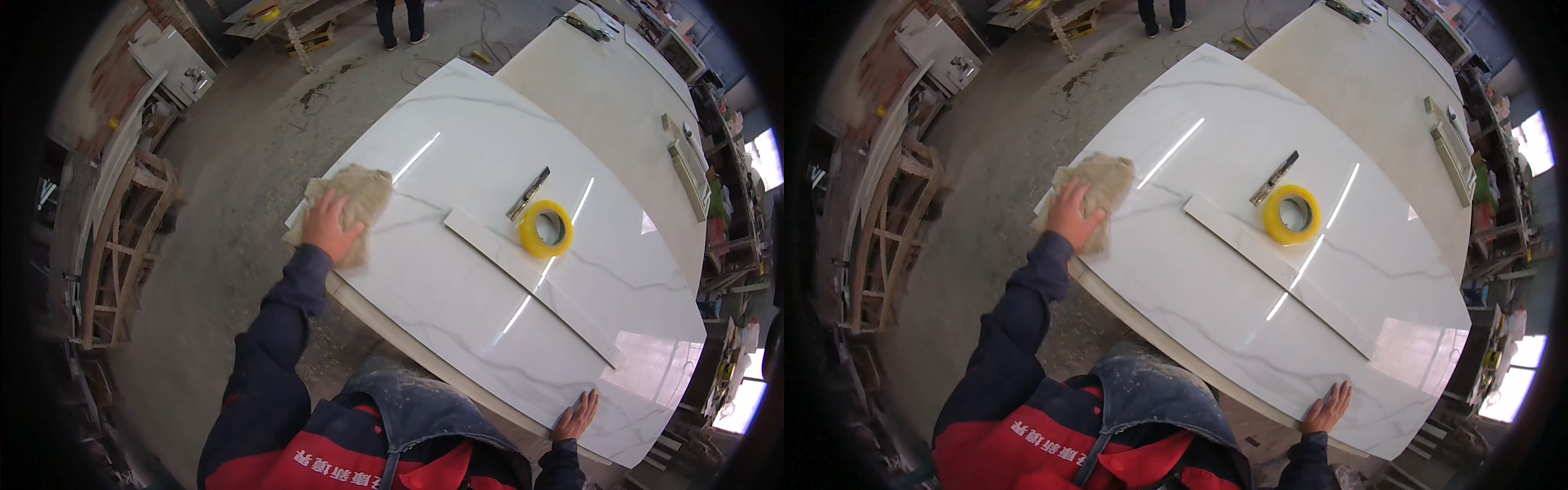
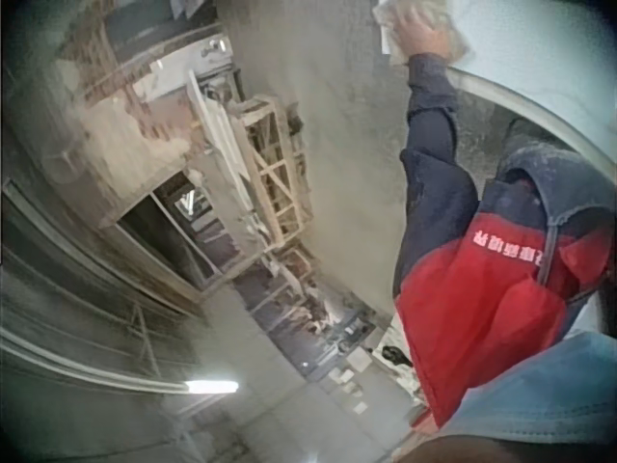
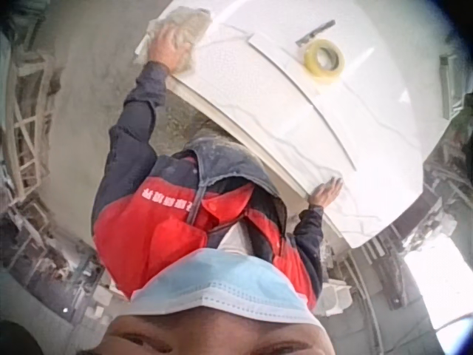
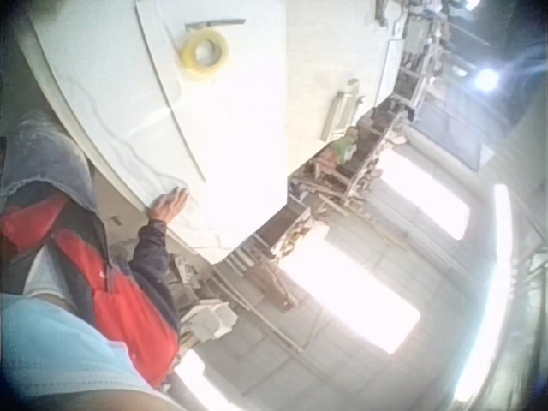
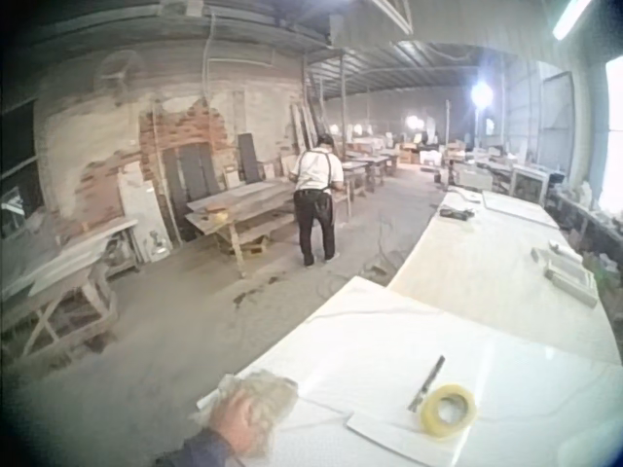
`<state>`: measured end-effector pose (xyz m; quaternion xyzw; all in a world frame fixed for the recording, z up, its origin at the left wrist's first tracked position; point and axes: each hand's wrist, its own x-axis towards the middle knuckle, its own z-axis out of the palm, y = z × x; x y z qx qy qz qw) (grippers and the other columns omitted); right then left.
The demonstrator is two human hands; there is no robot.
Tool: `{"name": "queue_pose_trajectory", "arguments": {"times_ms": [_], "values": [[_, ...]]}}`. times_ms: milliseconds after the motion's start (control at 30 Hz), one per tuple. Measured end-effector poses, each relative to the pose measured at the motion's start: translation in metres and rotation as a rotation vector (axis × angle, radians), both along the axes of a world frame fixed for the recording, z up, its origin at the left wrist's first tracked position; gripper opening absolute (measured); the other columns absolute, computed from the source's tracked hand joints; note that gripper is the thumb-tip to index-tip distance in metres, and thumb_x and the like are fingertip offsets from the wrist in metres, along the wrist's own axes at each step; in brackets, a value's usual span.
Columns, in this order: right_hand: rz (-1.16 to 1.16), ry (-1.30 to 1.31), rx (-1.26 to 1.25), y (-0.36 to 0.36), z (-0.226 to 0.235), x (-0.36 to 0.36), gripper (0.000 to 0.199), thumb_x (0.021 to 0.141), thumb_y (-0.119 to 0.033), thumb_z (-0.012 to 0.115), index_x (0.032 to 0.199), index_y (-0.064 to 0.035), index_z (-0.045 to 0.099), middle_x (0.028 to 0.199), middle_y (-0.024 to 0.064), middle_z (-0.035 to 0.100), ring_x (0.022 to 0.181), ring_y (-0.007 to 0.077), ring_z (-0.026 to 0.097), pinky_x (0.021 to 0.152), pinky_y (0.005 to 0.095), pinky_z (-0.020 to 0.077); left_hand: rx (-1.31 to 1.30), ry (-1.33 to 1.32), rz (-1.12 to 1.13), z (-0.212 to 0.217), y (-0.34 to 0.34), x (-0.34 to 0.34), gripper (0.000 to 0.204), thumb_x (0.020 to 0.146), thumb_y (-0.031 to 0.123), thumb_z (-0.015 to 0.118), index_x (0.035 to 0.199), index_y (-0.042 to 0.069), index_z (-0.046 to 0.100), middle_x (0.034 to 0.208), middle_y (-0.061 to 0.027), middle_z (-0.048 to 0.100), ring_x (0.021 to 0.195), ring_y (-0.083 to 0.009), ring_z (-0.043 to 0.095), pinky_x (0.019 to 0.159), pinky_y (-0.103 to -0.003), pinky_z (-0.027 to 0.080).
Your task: The person applies yellow tape to the edges of large white marble-patterned tiles, cuts the tape with a utility knife, and wipes the tile surface with a cloth. The person repeats this process on multiple tiles, aligning and smoothing the tape along the edges.
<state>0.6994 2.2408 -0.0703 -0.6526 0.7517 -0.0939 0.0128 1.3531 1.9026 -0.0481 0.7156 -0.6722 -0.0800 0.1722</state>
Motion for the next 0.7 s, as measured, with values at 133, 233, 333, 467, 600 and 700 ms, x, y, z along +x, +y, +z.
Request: {"name": "queue_pose_trajectory", "arguments": {"times_ms": [133, 233, 333, 467, 600, 700], "values": [[-0.002, 0.037, -0.003, 0.001, -0.002, -0.003, 0.055, 0.098, -0.019, 0.041, 0.149, 0.0013, 0.042, 0.162, 0.0245, 0.034, 0.151, 0.0455, 0.027, 0.123, 0.0546, 0.0218, -0.004, 0.073, -0.024, -0.002, -0.058, 0.029, 0.069, 0.084, 0.043, 0.076, 0.14, 0.008, 0.055, 0.153, -0.0217, 0.045, 0.141, -0.0394, 0.041, 0.115, -0.058, 0.033], [-0.011, 0.042, 0.006, -0.002, -0.002, -0.002, 0.055, 0.099, -0.024, 0.04, 0.148, 0.0015, 0.042, 0.162, 0.0248, 0.034, 0.152, 0.0447, 0.026, 0.123, 0.0539, 0.0212, -0.006, 0.093, -0.083, -0.008, -0.069, 0.04, 0.073, 0.084, 0.044, 0.075, 0.144, 0.01, 0.052, 0.155, -0.0215, 0.043, 0.142, -0.0402, 0.04, 0.115, -0.06, 0.031], [-0.031, 0.039, 0.023, -0.004, 0.002, 0.001, 0.055, 0.099, -0.024, 0.04, 0.148, 0.0015, 0.043, 0.161, 0.0252, 0.034, 0.152, 0.0447, 0.026, 0.123, 0.0536, 0.0215, 0.025, -0.027, -0.12, -0.002, -0.058, 0.033, 0.079, 0.084, 0.048, 0.074, 0.149, 0.012, 0.046, 0.158, -0.0208, 0.037, 0.145, -0.0403, 0.036, 0.116, -0.063, 0.029], [-0.051, 0.061, 0.041, 0.003, 0.003, -0.004, 0.056, 0.096, -0.018, 0.043, 0.149, 0.0006, 0.042, 0.162, 0.0238, 0.034, 0.151, 0.0449, 0.026, 0.123, 0.0539, 0.0218, 0.175, -0.145, -0.164, 0.016, -0.03, 0.013, 0.082, 0.084, 0.05, 0.074, 0.152, 0.015, 0.044, 0.162, -0.0206, 0.031, 0.147, -0.0416, 0.034, 0.119, -0.06, 0.027], [-0.175, 0.05, 0.044, -0.014, 0.002, 0.027, 0.057, 0.096, -0.014, 0.049, 0.15, 0.0006, 0.042, 0.161, 0.0226, 0.036, 0.15, 0.0444, 0.029, 0.122, 0.0528, 0.0235, 0.161, -0.15, -0.179, 0.016, -0.042, 0.026, 0.083, 0.084, 0.055, 0.072, 0.152, 0.016, 0.044, 0.162, -0.0183, 0.033, 0.148, -0.039, 0.032, 0.119, -0.065, 0.022], [-0.278, 0.059, -0.039, -0.021, -0.015, 0.064, 0.054, 0.095, -0.017, 0.055, 0.145, 0.0013, 0.048, 0.158, 0.0243, 0.04, 0.148, 0.0464, 0.031, 0.12, 0.0552, 0.025, 0.131, -0.096, -0.25, 0.011, -0.085, 0.02, 0.081, 0.084, 0.055, 0.072, 0.151, 0.017, 0.046, 0.16, -0.0179, 0.035, 0.148, -0.039, 0.033, 0.119, -0.066, 0.021]]}}
